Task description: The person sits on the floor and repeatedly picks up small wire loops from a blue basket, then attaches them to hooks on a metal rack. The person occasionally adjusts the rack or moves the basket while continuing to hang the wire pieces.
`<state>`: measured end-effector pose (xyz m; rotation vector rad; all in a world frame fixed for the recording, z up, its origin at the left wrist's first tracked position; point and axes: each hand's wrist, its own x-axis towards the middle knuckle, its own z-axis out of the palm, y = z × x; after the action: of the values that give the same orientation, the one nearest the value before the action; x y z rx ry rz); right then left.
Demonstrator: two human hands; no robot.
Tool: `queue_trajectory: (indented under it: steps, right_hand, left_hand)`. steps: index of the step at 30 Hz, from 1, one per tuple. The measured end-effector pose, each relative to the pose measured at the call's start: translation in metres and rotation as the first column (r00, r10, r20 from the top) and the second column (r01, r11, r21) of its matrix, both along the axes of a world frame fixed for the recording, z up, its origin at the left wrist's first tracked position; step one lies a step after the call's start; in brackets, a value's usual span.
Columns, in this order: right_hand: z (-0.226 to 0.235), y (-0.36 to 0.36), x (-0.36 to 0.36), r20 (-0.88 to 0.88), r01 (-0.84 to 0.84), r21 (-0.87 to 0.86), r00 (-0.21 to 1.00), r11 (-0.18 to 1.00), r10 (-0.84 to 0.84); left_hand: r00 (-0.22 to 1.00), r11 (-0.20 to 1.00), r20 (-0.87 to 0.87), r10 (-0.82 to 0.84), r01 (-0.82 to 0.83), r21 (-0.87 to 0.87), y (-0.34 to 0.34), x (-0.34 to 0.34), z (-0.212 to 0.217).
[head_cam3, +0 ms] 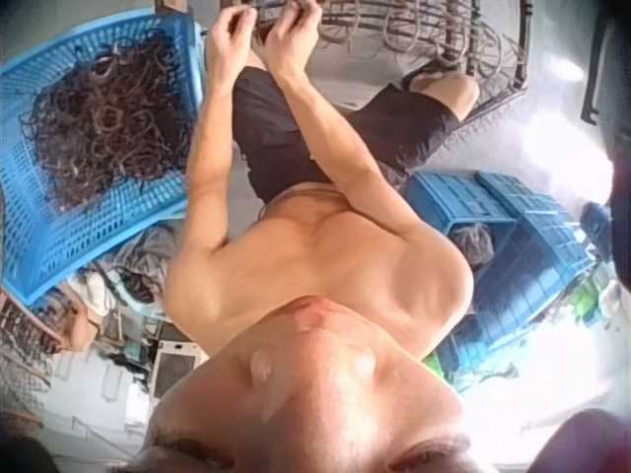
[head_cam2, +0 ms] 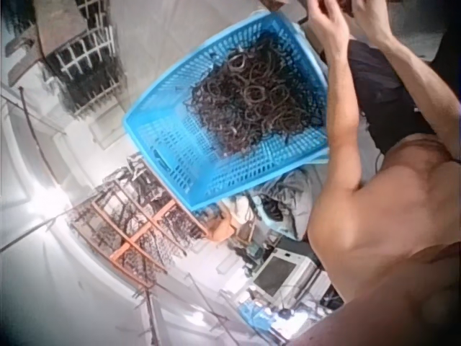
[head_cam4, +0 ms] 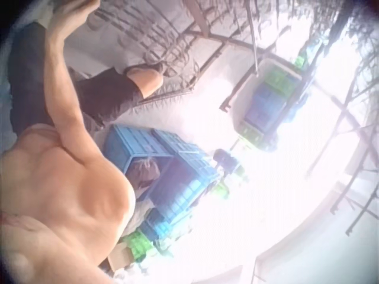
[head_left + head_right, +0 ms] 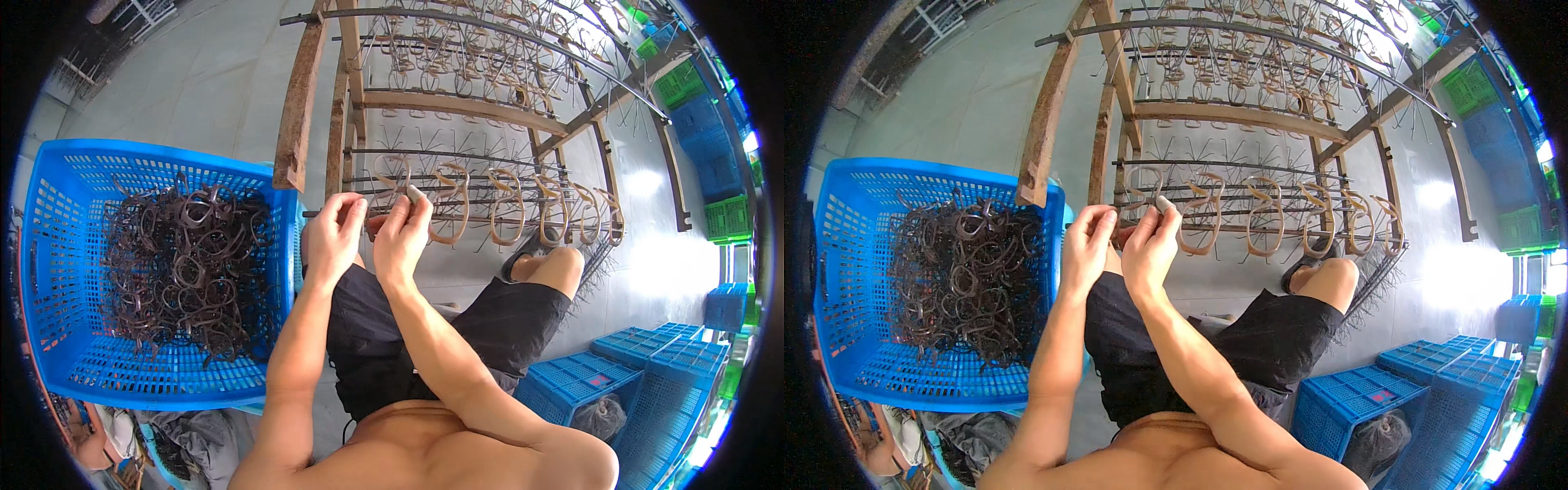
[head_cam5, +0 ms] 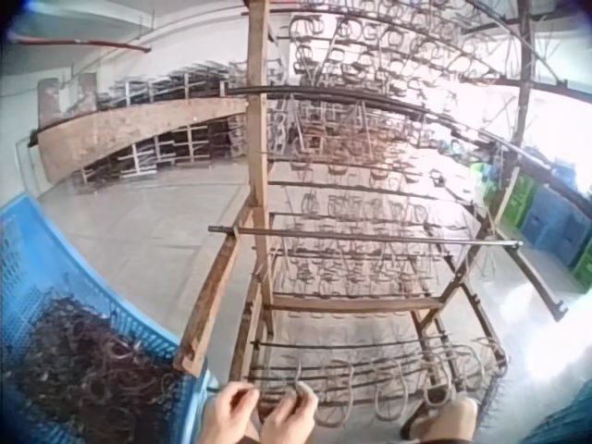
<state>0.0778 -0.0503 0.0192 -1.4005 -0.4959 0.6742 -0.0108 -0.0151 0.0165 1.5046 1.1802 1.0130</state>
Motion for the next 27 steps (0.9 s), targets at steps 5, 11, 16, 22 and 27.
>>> queue_trajectory:
  steps: [5, 11, 16, 22, 27]
  right_hand:
    - [0.010, 0.006, 0.002, -0.185, 0.046, 0.013, 0.982, 0.999, -0.043]
    - [0.019, 0.000, 0.004, -0.229, 0.000, 0.018, 0.973, 1.000, 0.004]
    - [0.013, -0.001, -0.005, -0.199, 0.068, 0.032, 0.978, 0.997, -0.060]
    - [-0.001, 0.003, -0.010, 0.029, 0.176, -0.046, 0.984, 0.983, -0.175]
    - [0.011, 0.003, -0.011, -0.068, 0.139, -0.118, 0.987, 0.983, -0.147]
  left_hand:
    - [0.995, 0.997, 0.086, 0.046, -0.040, -0.067, -0.009, 0.007, 0.007]
    - [0.994, 0.996, 0.095, 0.058, -0.051, -0.074, -0.016, 0.010, 0.001]
    - [0.981, 0.993, 0.180, 0.072, -0.054, -0.102, -0.020, 0.012, 0.002]
    - [0.994, 0.998, 0.101, 0.048, -0.042, -0.053, -0.021, 0.012, 0.008]
    - [0.995, 0.996, 0.070, 0.068, -0.064, -0.066, -0.020, 0.011, 0.011]
